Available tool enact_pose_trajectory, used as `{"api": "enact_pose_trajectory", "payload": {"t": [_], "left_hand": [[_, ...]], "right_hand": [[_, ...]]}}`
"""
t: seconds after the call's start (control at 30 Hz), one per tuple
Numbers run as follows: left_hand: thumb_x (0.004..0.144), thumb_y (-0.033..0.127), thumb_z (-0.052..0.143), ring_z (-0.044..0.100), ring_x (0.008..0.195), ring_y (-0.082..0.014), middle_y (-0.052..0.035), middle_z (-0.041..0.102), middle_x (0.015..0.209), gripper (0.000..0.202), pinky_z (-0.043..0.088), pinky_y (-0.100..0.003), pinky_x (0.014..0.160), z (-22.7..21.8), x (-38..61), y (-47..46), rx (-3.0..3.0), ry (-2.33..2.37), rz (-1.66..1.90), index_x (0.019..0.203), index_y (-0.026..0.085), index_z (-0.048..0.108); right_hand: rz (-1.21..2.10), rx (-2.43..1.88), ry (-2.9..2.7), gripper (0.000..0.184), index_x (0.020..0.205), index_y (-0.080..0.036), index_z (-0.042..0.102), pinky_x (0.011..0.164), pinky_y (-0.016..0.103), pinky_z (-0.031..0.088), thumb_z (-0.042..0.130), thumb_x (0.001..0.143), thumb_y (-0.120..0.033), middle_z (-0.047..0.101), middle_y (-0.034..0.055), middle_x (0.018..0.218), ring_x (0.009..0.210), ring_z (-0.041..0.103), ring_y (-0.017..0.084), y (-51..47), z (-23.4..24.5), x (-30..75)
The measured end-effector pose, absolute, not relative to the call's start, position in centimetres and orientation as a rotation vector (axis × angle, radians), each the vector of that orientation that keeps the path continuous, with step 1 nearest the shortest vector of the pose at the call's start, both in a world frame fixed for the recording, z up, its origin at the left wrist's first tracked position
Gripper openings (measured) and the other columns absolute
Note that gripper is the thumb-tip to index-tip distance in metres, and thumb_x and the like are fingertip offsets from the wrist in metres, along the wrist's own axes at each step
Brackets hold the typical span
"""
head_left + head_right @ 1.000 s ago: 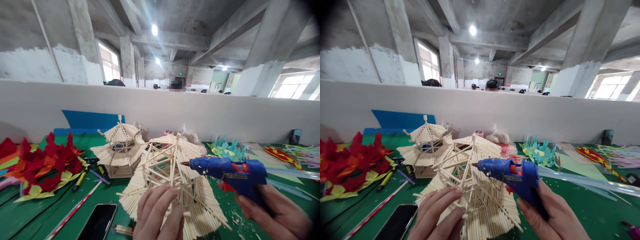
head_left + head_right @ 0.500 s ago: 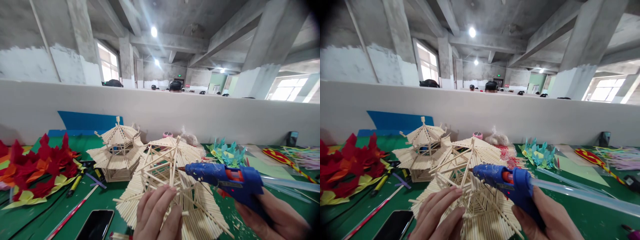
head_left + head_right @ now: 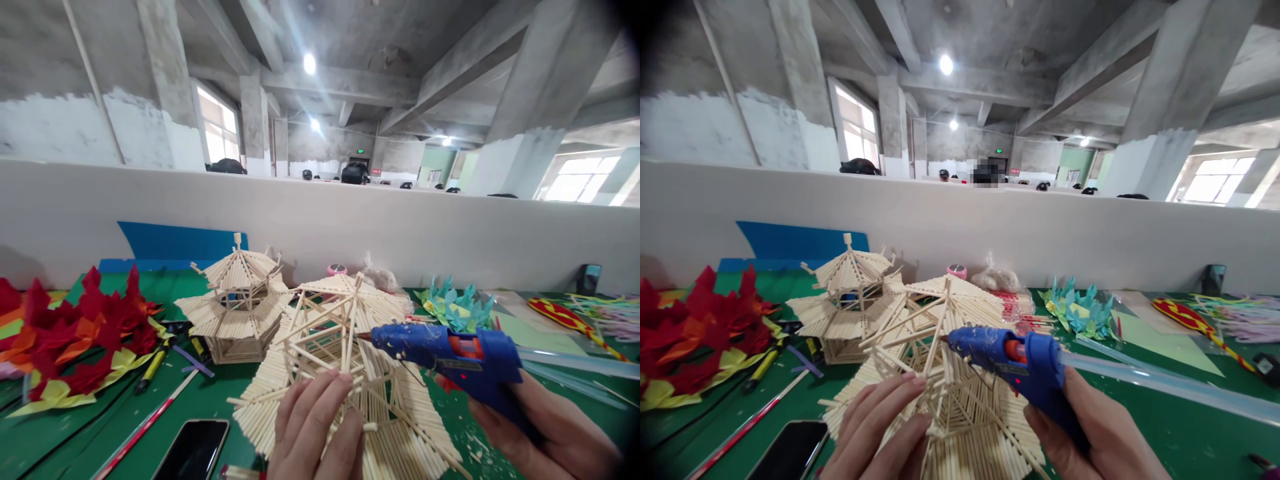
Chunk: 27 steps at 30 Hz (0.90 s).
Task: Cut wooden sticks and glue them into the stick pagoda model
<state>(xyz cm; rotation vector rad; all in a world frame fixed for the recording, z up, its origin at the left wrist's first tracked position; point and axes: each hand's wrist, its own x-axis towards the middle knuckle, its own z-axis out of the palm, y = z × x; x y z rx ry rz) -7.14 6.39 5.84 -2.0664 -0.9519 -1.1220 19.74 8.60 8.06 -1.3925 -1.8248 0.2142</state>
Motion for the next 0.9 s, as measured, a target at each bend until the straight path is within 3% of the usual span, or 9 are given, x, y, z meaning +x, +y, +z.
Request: {"api": "enact_pose_trajectory", "payload": {"t": [0.13,0.23,0.37,0.5,0.6,0.73,0.9], "left_hand": [[0.068,0.008,0.062,0.056,0.105,-0.0234,-0.0121,0.069,0.096,0.021,0.046,-0.038,0.083,5.7,-7.0,6.1,-2.075,-0.972,-1.136,0.087,0.016,0.06],[0.068,0.007,0.062,0.057,0.104,-0.0235,-0.0117,0.069,0.095,0.022,0.047,-0.038,0.082,5.6,-7.0,6.2,-2.064,-0.974,-1.131,0.087,0.017,0.06],[0.067,0.008,0.063,0.058,0.103,-0.0235,-0.0112,0.069,0.096,0.022,0.048,-0.037,0.08,5.5,-7.1,6.4,-2.06,-0.961,-1.127,0.087,0.017,0.06],[0.067,0.008,0.063,0.056,0.104,-0.0238,-0.0118,0.068,0.096,0.023,0.048,-0.038,0.08,5.5,-7.0,6.4,-2.059,-0.969,-1.14,0.088,0.017,0.06],[0.067,0.008,0.062,0.055,0.105,-0.0237,-0.0117,0.067,0.097,0.024,0.048,-0.038,0.079,5.4,-7.1,6.4,-2.068,-0.961,-1.129,0.089,0.017,0.06],[0.065,0.007,0.063,0.054,0.106,-0.024,-0.0119,0.066,0.097,0.026,0.048,-0.038,0.08,5.3,-7.1,6.3,-2.068,-0.953,-1.137,0.089,0.017,0.059],[0.065,0.005,0.062,0.053,0.107,-0.024,-0.0128,0.064,0.1,0.027,0.046,-0.039,0.081,5.2,-6.9,6.4,-2.076,-0.959,-1.141,0.09,0.016,0.059]], "right_hand": [[0.263,-1.386,-1.911,0.039,0.107,-0.026,0.061,0.068,0.028,0.056,0.055,0.074,-0.046,0.069,0.003,0.093,0.079,0.064,0.024,8.6,9.1,19.1],[0.257,-1.411,-1.93,0.04,0.112,-0.028,0.057,0.074,0.032,0.055,0.056,0.075,-0.043,0.067,0.003,0.099,0.083,0.064,0.025,8.3,8.9,19.2],[0.186,-1.39,-1.905,0.045,0.11,-0.032,0.059,0.068,0.037,0.058,0.064,0.066,-0.042,0.069,0.0019,0.099,0.078,0.066,0.027,9.1,7.2,21.1],[0.135,-1.363,-1.949,0.042,0.11,-0.033,0.058,0.066,0.034,0.058,0.061,0.069,-0.041,0.069,0.0007,0.1,0.082,0.066,0.027,9.9,6.8,21.7],[0.154,-1.312,-2.036,0.029,0.1,-0.031,0.063,0.055,0.028,0.058,0.053,0.075,-0.043,0.07,0.0019,0.083,0.077,0.066,0.025,9.9,8.2,20.6],[0.167,-1.295,-2.065,0.025,0.083,-0.026,0.065,0.04,0.023,0.048,0.05,0.077,-0.045,0.064,0.0013,0.061,0.058,0.062,0.02,9.3,9.9,18.8],[0.105,-1.333,-1.976,0.027,0.076,-0.026,0.062,0.038,0.025,0.041,0.047,0.075,-0.048,0.057,0.0001,0.053,0.043,0.047,0.014,8.0,10.4,17.5]]}}
